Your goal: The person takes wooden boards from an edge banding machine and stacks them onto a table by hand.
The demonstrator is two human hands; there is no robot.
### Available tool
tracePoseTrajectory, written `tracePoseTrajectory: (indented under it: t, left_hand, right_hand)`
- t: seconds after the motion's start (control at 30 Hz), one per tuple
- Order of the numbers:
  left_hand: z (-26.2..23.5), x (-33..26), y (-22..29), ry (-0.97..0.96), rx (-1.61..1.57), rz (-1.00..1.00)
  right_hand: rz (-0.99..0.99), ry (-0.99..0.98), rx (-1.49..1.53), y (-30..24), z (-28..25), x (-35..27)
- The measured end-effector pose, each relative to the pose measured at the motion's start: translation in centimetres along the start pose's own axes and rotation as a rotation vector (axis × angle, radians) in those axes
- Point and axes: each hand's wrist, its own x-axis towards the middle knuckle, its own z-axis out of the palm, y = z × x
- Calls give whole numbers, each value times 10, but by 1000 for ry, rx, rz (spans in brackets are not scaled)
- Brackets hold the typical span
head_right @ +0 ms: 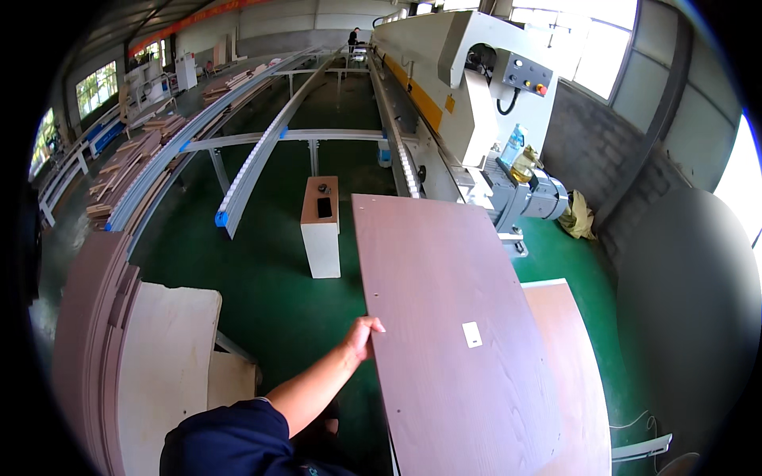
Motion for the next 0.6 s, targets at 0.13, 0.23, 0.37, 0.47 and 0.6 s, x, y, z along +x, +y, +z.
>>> tracePoseTrajectory:
  t: [0.13, 0.23, 0.37, 0.47, 0.6]
  left_hand:
    - [-8, -71, -3, 15, -52, 119]
    - [-3, -132, 0, 78, -85, 263]
    - [8, -218, -1, -12, -60, 535]
    - [6, -285, 7, 45, -65, 717]
    - [-40, -398, 0, 53, -85, 922]
  right_hand:
    - [-15, -113, -25, 2, -38, 33]
    - [-45, -235, -58, -5, -46, 50]
    - [-102, -467, -183, -32, -45, 72]
    - [-125, -659, -296, -47, -24, 84]
    - [-137, -897, -459, -41, 0, 71]
